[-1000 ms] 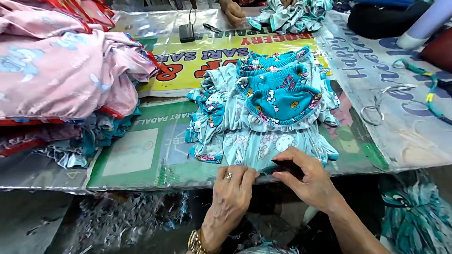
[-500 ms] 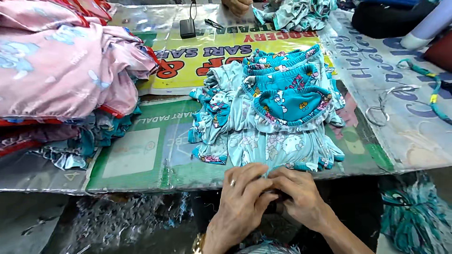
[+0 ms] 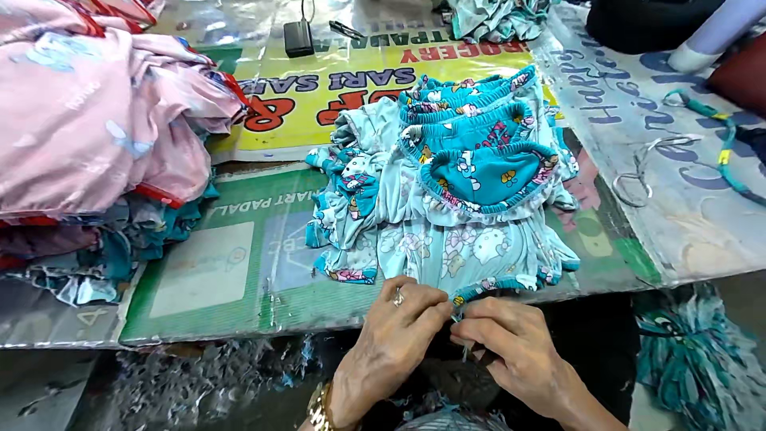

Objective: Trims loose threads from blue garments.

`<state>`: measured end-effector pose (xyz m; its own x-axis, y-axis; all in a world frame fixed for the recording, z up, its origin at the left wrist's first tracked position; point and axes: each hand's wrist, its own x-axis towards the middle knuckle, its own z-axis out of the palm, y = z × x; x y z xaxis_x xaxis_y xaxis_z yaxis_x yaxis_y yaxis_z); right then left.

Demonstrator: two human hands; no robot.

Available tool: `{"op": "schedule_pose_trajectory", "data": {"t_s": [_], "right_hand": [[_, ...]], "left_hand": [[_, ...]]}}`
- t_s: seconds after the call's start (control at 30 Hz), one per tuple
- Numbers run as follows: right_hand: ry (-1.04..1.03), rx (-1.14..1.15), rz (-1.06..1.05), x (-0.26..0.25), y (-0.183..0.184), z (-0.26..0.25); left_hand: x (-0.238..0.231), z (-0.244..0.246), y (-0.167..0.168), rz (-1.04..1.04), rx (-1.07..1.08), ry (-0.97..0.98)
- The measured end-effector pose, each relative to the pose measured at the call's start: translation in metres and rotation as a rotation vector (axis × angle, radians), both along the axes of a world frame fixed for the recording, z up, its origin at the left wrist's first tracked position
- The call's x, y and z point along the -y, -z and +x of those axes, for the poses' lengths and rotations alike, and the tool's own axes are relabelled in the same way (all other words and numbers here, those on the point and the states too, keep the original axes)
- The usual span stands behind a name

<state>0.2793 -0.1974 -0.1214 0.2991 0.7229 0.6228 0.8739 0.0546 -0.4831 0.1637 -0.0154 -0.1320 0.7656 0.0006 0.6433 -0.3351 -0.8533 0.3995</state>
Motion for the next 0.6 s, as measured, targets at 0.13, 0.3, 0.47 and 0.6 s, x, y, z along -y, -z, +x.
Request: {"op": "schedule_pose_trajectory", "data": {"t_s": [0.13, 0.3, 0.47, 0.6], "right_hand": [[0.219, 0.128, -0.162, 0.005, -0.016, 0.0], [0.199, 0.257, -0.178, 0.005, -0.018, 0.003], [0.167, 0.239, -0.134, -0.002, -0.008, 0.005], [0.147, 0.228, -0.103, -0.005, -0.003, 0.006]], "left_hand": [[0.008, -0.013, 0.007, 0.208, 0.155, -0.173], [0.017, -0.02, 0.009, 0.139, 0.215, -0.25], [0.022, -0.017, 0.011, 0.074, 0.215, -0.279], [0.029, -0.014, 0.012, 0.043, 0.199, -0.273]]}}
